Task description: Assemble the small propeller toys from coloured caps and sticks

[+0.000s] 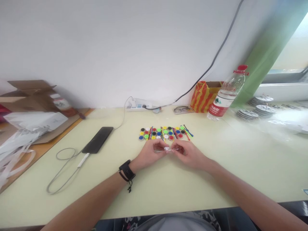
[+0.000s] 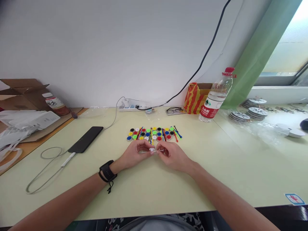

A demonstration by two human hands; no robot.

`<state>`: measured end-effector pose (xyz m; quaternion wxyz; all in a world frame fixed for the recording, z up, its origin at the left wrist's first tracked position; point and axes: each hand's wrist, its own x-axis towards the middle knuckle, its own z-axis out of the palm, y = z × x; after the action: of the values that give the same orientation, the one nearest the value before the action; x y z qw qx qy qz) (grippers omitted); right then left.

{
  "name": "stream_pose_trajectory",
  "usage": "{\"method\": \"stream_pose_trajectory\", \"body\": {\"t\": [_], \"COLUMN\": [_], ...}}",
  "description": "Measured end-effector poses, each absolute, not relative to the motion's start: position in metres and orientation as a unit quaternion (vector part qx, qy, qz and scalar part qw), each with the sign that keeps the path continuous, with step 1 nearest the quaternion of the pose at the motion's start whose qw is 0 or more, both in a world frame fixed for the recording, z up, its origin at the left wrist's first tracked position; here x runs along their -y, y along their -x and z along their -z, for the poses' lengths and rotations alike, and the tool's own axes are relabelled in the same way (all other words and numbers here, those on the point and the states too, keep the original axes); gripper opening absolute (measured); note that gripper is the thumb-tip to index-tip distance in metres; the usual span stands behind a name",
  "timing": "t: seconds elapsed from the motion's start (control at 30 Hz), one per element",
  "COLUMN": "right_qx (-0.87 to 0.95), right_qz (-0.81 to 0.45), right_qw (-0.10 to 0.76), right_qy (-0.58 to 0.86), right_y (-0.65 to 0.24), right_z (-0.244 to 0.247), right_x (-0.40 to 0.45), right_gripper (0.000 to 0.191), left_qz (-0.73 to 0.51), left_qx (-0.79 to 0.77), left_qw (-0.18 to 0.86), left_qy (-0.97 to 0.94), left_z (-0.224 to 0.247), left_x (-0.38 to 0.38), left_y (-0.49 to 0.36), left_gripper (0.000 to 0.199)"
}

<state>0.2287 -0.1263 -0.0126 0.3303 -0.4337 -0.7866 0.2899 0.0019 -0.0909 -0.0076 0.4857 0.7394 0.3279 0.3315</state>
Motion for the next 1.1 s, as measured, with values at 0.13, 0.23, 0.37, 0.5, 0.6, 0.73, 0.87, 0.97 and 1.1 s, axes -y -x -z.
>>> {"method": "stream_pose_trajectory", "body": {"t": [0.13, 0.23, 0.37, 0.5, 0.6, 0.73, 0.87, 0.97, 1.1], "right_qx": [0.791, 0.789, 0.779, 0.766, 0.737, 0.719, 0.741, 0.733, 0.718], "right_qz": [-0.287, -0.290, -0.295, -0.301, -0.289, -0.260, -0.284, -0.331, -0.403], "right_qw": [0.330, 0.343, 0.365, 0.390, 0.437, 0.479, 0.453, 0.432, 0.402], "right_qy": [0.428, 0.420, 0.415, 0.414, 0.427, 0.432, 0.406, 0.407, 0.401], "right_y": [-0.229, -0.230, -0.232, -0.233, -0.234, -0.235, -0.234, -0.235, -0.239], "right_z": [0.013, 0.012, 0.009, 0.008, 0.008, 0.008, 0.007, 0.005, 0.001], "right_x": [0.125, 0.124, 0.122, 0.120, 0.118, 0.119, 0.123, 0.124, 0.122], "right_gripper": [0.005, 0.004, 0.005, 0.008, 0.024, 0.024, 0.031, 0.031, 0.067], "left_qz": [-0.327, -0.327, -0.337, -0.324, -0.333, -0.359, -0.363, -0.368, -0.375], "left_qx": [-0.323, -0.317, -0.306, -0.279, -0.274, -0.287, -0.300, -0.309, -0.319], "left_qw": [0.487, 0.493, 0.515, 0.595, 0.620, 0.632, 0.643, 0.638, 0.628], "left_qy": [-0.743, -0.741, -0.726, -0.681, -0.656, -0.624, -0.604, -0.601, -0.602], "left_z": [0.005, 0.004, 0.003, 0.000, 0.001, 0.005, 0.005, 0.003, 0.002], "left_x": [0.091, 0.092, 0.093, 0.092, 0.089, 0.086, 0.086, 0.087, 0.088], "left_y": [-0.001, -0.001, 0.000, 0.001, 0.002, 0.002, 0.001, 0.000, -0.001], "left_gripper": [0.025, 0.026, 0.026, 0.024, 0.022, 0.027, 0.031, 0.032, 0.033]}}
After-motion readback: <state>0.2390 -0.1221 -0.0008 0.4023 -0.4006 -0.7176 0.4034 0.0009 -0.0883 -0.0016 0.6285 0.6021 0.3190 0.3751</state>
